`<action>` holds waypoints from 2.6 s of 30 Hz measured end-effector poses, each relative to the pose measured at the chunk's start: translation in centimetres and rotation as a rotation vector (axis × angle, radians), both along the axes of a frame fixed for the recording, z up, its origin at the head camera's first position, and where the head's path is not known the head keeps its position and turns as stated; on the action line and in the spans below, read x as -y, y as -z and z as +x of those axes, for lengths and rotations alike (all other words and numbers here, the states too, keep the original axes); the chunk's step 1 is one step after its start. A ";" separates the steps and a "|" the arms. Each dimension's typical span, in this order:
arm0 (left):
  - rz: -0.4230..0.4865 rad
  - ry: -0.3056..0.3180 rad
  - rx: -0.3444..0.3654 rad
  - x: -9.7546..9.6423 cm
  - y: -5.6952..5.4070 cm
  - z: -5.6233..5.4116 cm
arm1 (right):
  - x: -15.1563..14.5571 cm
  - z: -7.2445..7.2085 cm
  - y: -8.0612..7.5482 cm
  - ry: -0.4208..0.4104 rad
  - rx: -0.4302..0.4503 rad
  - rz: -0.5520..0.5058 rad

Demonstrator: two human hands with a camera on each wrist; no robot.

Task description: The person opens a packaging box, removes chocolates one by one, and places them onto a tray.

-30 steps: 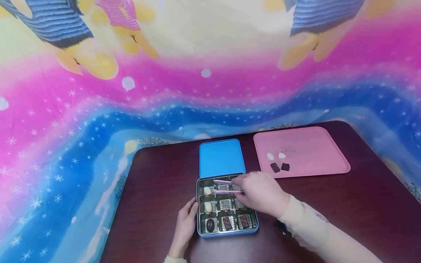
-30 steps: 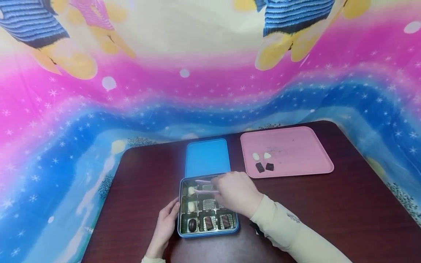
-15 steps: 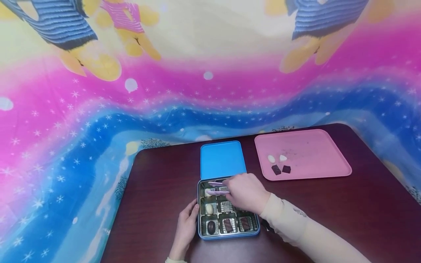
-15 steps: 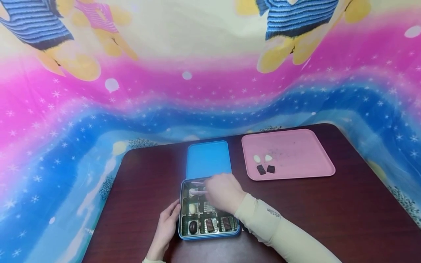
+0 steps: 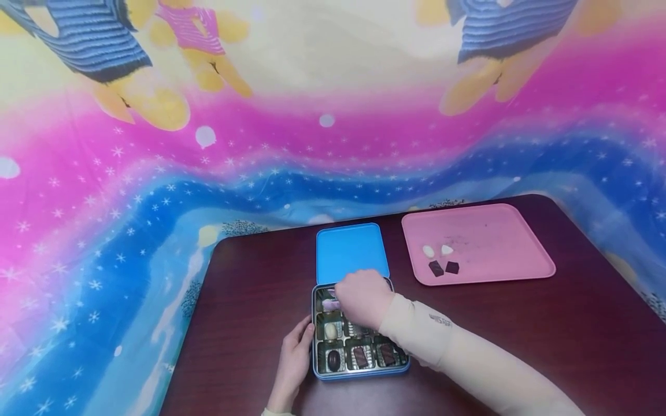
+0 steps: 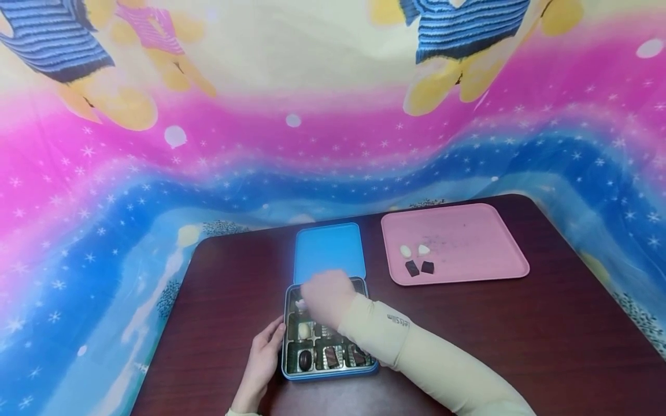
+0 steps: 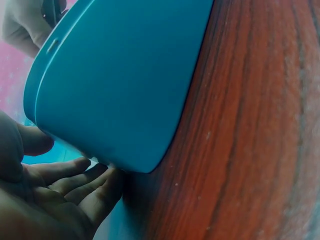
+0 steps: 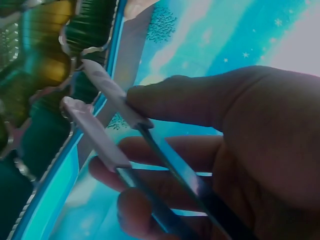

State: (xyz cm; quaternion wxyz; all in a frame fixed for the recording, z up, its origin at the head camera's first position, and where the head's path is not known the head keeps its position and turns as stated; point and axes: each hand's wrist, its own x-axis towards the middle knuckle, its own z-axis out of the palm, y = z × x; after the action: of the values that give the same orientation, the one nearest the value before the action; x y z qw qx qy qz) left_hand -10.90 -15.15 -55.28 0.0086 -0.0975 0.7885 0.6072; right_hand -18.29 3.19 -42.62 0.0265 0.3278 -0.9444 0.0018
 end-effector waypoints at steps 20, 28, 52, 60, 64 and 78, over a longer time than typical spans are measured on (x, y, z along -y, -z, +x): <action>-0.008 0.005 -0.017 0.1 0.1 0.0 | 5.0 -1.5 -1.4 0.042 0.152 0.304; -0.023 0.010 -0.029 0.0 0.3 0.0 | 6.5 -1.5 -0.7 0.036 0.122 0.388; -0.023 0.000 -0.011 0.2 0.2 -0.1 | 3.7 -1.3 -3.4 -0.043 0.028 0.270; -0.017 0.004 -0.022 0.1 0.2 0.0 | 2.3 -1.5 -5.2 -0.016 0.115 0.195; 0.002 0.009 -0.018 0.0 0.1 0.0 | 1.3 -1.6 -5.6 0.005 0.130 0.155; 0.002 -0.008 -0.006 -0.1 0.2 -0.1 | -4.0 -3.1 -7.2 0.148 0.129 0.065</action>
State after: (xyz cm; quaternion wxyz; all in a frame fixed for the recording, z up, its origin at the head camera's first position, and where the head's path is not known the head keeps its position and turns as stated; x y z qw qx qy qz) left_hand -10.98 -15.07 -55.48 0.0039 -0.0989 0.7874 0.6085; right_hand -21.43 7.15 -35.47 -0.0451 0.2572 -0.9653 -0.0099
